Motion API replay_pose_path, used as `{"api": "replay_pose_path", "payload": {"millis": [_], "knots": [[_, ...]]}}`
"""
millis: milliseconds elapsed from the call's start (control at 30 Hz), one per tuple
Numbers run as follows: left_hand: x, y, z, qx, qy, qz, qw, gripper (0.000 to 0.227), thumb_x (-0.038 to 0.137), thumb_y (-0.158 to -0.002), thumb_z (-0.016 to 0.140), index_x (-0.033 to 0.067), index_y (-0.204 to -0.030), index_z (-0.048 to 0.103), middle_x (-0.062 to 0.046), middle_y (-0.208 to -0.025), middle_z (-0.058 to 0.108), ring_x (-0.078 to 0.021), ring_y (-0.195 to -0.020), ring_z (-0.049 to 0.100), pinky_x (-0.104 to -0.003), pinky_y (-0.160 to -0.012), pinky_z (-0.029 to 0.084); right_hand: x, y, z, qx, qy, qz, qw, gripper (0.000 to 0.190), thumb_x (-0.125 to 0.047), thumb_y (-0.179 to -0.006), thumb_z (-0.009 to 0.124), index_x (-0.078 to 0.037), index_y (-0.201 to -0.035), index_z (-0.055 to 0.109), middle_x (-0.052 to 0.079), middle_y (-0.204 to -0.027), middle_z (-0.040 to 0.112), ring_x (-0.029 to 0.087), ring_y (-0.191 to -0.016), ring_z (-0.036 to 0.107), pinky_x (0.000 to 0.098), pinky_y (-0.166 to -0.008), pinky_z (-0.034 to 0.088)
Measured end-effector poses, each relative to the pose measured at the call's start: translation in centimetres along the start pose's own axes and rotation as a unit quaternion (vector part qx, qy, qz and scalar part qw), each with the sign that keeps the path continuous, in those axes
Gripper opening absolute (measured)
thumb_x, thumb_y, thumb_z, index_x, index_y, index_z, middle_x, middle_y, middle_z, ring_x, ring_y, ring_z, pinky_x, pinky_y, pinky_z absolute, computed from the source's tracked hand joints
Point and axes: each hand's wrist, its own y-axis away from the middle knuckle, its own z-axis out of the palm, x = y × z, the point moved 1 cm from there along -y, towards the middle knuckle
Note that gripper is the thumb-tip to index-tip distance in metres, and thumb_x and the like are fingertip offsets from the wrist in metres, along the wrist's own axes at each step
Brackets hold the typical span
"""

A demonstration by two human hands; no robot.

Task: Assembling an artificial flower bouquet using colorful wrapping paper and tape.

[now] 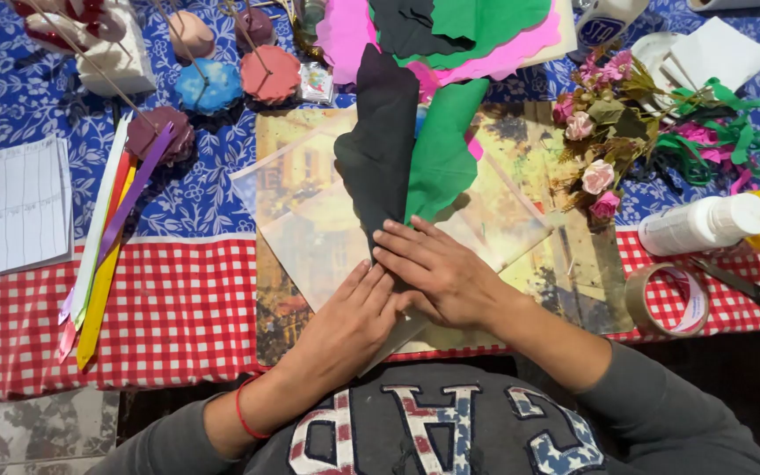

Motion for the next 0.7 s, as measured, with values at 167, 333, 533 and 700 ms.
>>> {"api": "replay_pose_path", "payload": {"millis": [167,333,533,700], "knots": [[0.3,-0.1,-0.2,-0.020,-0.016,-0.001,1.000,0.029,0.017,-0.089,0.054,-0.0034,-0.108,0.062,-0.029,-0.132,0.058,-0.0397,-0.134,0.052,-0.051,-0.117,0.035,0.4,0.0,-0.2,-0.045,-0.022,-0.007,0.999,0.076,-0.049,-0.098,0.053,0.001,-0.154,0.040,0.018,-0.163,0.040,0.033,-0.154,0.033,0.0496,-0.128,0.024],[0.8,-0.5,-1.7,-0.028,-0.045,0.004,0.999,0.025,0.018,-0.086,0.055,-0.0020,-0.099,0.062,-0.030,-0.131,0.059,-0.0393,-0.133,0.053,-0.052,-0.113,0.037,1.0,0.2,-0.2,-0.074,-0.020,-0.016,0.997,0.087,-0.057,-0.094,0.053,-0.002,-0.159,0.032,0.016,-0.166,0.033,0.030,-0.156,0.027,0.0472,-0.129,0.020],[2.2,-0.6,-4.1,-0.106,-0.059,-0.065,0.990,0.033,0.022,-0.095,0.056,-0.0065,-0.110,0.063,-0.023,-0.120,0.061,-0.0355,-0.115,0.058,-0.045,-0.093,0.045,1.1,0.1,0.0,-0.114,0.013,-0.015,0.993,0.093,-0.060,-0.090,0.054,-0.005,-0.160,0.028,0.014,-0.168,0.028,0.028,-0.157,0.023,0.0458,-0.128,0.017],[2.6,0.1,-4.5,-0.074,0.226,-0.259,0.936,0.055,0.027,-0.090,0.070,-0.0062,-0.132,0.058,-0.015,-0.087,0.065,-0.0314,-0.082,0.064,-0.045,-0.071,0.050,1.0,0.0,-0.1,-0.123,0.036,-0.018,0.992,0.094,-0.058,-0.089,0.056,-0.006,-0.161,0.026,0.013,-0.169,0.026,0.027,-0.157,0.022,0.0465,-0.128,0.016]]}}
